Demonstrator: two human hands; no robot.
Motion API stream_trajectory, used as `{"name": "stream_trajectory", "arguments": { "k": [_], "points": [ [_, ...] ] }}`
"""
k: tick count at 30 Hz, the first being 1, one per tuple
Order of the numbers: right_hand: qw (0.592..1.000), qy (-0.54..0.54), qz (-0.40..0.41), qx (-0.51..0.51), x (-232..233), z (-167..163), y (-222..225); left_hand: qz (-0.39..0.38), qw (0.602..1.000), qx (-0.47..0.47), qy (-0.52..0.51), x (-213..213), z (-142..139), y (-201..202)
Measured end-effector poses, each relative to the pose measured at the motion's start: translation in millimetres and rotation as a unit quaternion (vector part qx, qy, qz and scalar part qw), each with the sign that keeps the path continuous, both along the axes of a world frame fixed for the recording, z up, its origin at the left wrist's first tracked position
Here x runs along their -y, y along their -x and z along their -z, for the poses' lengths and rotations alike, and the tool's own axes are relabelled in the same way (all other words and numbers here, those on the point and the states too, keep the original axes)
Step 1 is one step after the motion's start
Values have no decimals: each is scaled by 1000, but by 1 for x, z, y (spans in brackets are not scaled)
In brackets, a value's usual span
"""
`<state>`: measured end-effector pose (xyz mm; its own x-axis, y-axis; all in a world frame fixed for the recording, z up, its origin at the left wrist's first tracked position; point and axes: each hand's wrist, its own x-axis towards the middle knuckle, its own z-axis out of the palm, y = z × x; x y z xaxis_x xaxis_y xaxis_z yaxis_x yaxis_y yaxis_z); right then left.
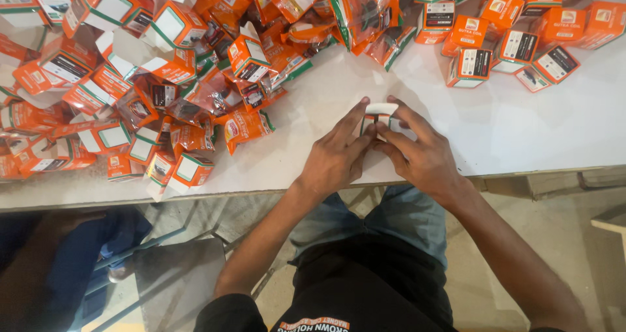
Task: The person picks up small orange product boxes from a pile on the table, opens a plastic pouch, inserts a box into the pouch, seals it, and places the packed pouch into a cardboard box beside the table, repeating this packing cycle throughout the clip.
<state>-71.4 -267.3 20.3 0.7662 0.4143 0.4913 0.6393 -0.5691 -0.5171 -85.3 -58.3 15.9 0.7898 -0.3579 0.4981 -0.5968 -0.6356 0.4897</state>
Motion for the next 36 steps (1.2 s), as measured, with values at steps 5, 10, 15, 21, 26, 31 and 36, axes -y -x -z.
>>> {"name": "stream_trajectory", "arguments": {
  "k": [5, 10, 15, 21, 26, 31, 36],
  "points": [
    [997, -29, -41, 64, 7, 4, -6, 71, 993, -26, 92, -10, 7, -12],
    [995, -66, -69, -25, 11, -4, -5, 87, 996, 4, 24, -15, 0, -16],
    [983, -109, -94, -111, 7, -18, -6, 64, 996, 58, -18, -15, -20, -14],
    [986, -111, -65, -110, 3, -14, -9, 65, 995, -47, 55, -17, -26, -9],
    [983, -146, -43, -103, 0, -7, -10, 64, 983, -127, 115, -21, -19, -11],
    [988, -135, -48, -57, -3, -7, -7, 120, 981, -116, 94, -34, -21, -10],
    [987, -99, -78, -95, -2, -21, -6, 90, 995, -33, -6, -31, -22, -8]
  ]
}}
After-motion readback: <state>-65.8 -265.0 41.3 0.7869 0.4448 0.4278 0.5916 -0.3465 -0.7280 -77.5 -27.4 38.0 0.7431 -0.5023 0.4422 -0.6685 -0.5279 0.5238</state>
